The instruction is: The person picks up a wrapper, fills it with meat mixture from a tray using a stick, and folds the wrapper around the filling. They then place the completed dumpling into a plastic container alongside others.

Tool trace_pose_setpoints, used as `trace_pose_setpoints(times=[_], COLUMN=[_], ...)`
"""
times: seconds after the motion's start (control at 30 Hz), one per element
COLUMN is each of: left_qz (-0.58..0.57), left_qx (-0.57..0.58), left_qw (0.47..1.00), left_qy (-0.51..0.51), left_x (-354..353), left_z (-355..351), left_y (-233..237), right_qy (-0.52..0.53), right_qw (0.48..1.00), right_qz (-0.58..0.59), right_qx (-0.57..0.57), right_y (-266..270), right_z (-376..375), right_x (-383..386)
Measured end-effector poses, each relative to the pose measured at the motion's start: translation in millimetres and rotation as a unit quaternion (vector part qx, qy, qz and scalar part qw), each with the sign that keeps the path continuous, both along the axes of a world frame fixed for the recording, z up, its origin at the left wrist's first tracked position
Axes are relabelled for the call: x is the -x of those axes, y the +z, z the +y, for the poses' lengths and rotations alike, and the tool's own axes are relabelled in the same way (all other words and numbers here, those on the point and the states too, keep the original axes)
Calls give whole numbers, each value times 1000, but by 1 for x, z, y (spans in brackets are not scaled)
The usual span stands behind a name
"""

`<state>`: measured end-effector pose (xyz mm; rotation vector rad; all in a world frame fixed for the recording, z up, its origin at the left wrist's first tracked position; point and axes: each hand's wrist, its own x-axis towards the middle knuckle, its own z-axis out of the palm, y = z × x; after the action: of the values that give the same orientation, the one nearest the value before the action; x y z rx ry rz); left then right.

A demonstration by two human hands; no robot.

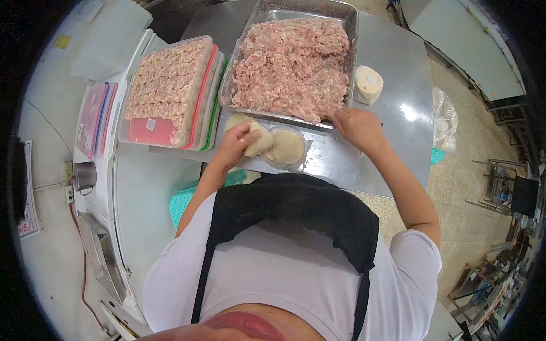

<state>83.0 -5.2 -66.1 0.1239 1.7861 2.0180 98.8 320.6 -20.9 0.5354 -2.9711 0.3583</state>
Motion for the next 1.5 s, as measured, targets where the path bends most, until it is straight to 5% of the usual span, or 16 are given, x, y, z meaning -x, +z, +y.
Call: trace_pose_setpoints(times=[0.07, 0.2, 0.33, 0.4, 0.53, 0.57, 0.6, 0.73, 0.83, 0.97, 1.03, 1.2, 1.27, 1.3, 1.4, 1.5], left_qz=[-48, -252, -87, -162, -152, -161, -170, -171, -153, -175, -175, -194, -198, -192, -48, 132], left_qx=[-37, -249, -125, -346, -465, -505, -544, -486, -442, -425, -421, -433, -510, -511, -371, -47], left_qw=[992, 932, 987, 923, 872, 848, 821, 848, 874, 876, 877, 862, 831, 831, 926, 990], left_qy=[-113, -84, -48, 38, -5, 9, 23, 123, 130, 148, 154, 180, 101, 104, 56, -27], left_x=[6, 18, 37, 57, 84, 86, 89, 107, 111, 93, 97, 96, 108, 105, 85, 83], left_z=[4, 19, 33, 44, 64, 71, 76, 68, 66, 72, 68, 80, 71, 72, 77, 77], left_y=[-11, 1, 24, 45, 83, 97, 104, 87, 70, 100, 96, 100, 81, 88, 110, 121], right_qy=[-16, -82, -165, -181, -180, -182, -149, -52, -89, -31, -60, 14, 42, 29, 37, -41], right_qw=[1000, 980, 925, 891, 804, 804, 873, 988, 995, 994, 996, 996, 994, 982, 950, 887], right_qz=[-5, -137, -158, -158, -110, -106, -67, -17, 15, 60, 8, 76, 77, 39, 49, -247], right_qx=[0, 122, 303, 385, 556, 555, 459, 147, 43, 91, -63, 49, 70, 183, 305, 389], right_y=[1, 6, 5, 23, 41, 34, 26, 41, 77, 69, 118, 91, 91, 96, 79, 75], right_z=[-10, -24, -34, -44, -76, -75, -77, -54, -66, -62, -62, -56, -38, -29, -2, 7], right_x=[-6, 0, 15, 22, 33, 37, 41, 33, 14, 20, 16, 25, 32, 31, 40, 38])
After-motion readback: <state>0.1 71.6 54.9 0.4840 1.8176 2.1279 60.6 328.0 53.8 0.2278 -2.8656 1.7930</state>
